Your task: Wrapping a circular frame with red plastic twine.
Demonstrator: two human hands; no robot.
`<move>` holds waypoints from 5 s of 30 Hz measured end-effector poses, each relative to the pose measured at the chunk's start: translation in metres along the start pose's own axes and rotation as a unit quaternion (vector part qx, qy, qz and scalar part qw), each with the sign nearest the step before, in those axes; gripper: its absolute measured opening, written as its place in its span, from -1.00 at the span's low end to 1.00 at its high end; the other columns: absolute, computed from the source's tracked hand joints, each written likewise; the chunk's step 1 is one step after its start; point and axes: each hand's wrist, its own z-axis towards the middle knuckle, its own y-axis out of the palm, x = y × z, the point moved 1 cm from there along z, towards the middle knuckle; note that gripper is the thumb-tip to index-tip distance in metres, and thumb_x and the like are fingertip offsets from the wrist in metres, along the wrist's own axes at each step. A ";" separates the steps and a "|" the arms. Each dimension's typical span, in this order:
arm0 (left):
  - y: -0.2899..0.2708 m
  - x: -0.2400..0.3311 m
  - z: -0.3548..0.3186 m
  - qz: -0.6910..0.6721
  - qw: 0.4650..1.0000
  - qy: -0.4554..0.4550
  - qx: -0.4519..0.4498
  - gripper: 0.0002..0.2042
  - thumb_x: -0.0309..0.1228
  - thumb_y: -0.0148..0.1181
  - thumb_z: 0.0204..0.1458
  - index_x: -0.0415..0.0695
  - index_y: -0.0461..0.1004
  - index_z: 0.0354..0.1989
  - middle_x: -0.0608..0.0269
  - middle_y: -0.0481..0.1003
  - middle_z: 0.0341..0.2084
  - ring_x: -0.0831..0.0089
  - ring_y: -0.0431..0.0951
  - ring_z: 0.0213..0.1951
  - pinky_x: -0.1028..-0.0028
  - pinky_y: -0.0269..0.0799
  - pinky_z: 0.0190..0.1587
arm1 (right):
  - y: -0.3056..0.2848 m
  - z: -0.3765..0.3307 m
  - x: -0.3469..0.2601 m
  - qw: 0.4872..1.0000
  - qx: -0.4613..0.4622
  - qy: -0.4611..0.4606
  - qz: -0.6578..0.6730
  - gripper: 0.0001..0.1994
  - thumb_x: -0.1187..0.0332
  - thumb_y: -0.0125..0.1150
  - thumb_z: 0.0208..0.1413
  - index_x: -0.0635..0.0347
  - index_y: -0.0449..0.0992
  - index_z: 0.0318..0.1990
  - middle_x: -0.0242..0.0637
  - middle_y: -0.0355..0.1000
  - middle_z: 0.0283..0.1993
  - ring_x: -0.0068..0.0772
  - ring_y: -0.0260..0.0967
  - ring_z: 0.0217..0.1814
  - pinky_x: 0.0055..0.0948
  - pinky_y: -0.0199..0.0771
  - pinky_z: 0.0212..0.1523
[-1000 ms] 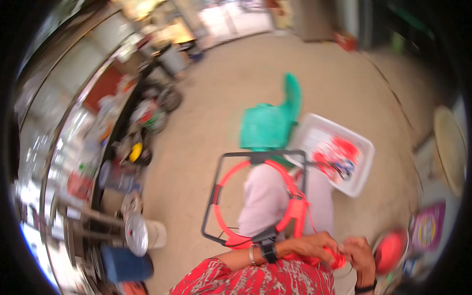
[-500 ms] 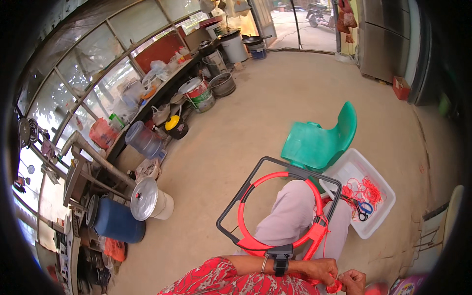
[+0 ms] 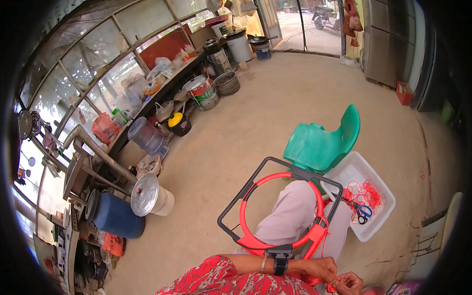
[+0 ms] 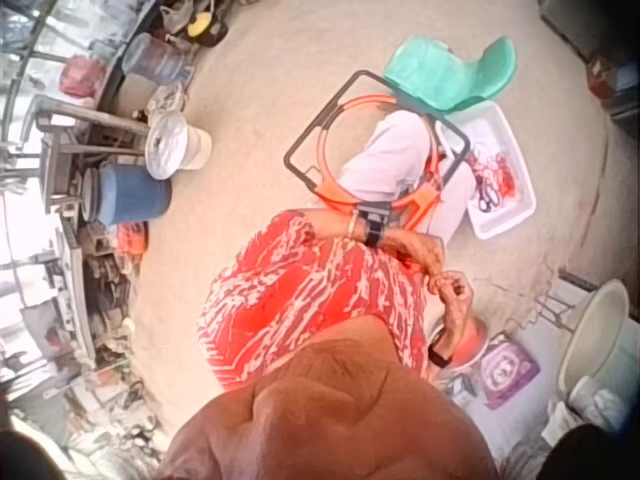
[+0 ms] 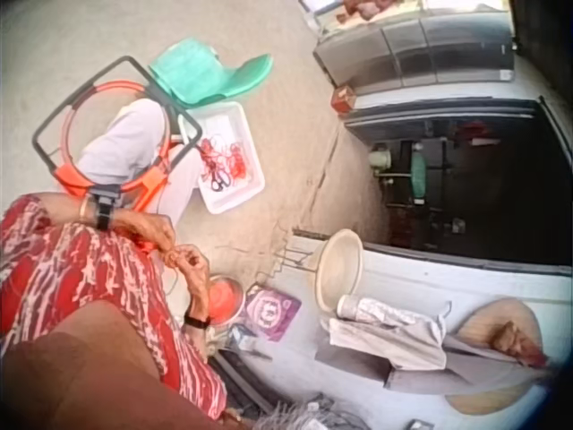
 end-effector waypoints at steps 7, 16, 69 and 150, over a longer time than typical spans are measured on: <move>0.003 0.013 -0.007 -0.071 0.996 -0.008 -0.055 -0.88 -0.52 0.30 -0.17 -0.32 0.55 -0.48 0.28 0.54 -0.59 0.60 0.48 -0.54 0.57 0.39 -0.46 | -0.006 -0.005 0.019 0.995 -0.010 0.007 0.100 -0.85 0.37 0.22 0.12 0.22 0.44 -0.22 -0.33 0.42 -0.47 -0.58 0.20 -0.55 -0.53 0.32 -0.40; 0.005 0.003 -0.006 0.077 0.996 -0.023 -0.035 -0.84 -0.46 0.34 -0.26 -0.29 0.57 -0.50 0.28 0.53 -0.68 0.61 0.47 -0.61 0.52 0.34 -0.58 | -0.012 -0.001 0.044 0.987 0.008 0.065 0.145 -0.88 0.41 0.22 0.10 0.19 0.42 -0.26 -0.38 0.35 -0.53 -0.59 0.21 -0.57 -0.55 0.31 -0.48; 0.003 0.013 -0.016 0.231 0.959 0.051 0.158 -0.71 -0.25 0.22 -0.30 -0.30 0.48 -0.72 0.03 0.41 -0.82 0.28 0.46 -0.73 0.28 0.27 -0.65 | 0.028 0.000 0.010 0.975 0.203 -0.037 -0.082 -0.87 0.44 0.20 0.11 0.35 0.55 -0.28 -0.24 0.50 -0.39 -0.47 0.41 -0.34 -0.50 0.44 -0.24; 0.009 -0.012 0.003 -0.183 0.968 0.035 0.166 -0.75 -0.25 0.16 0.16 -0.22 0.50 -0.25 0.33 0.49 -0.46 0.64 0.46 -0.42 0.59 0.38 -0.40 | 0.050 0.015 0.061 0.904 0.356 -0.231 -0.053 -0.77 0.45 0.18 0.14 0.29 0.38 -0.06 -0.23 0.39 -0.10 -0.46 0.34 -0.10 -0.48 0.33 -0.07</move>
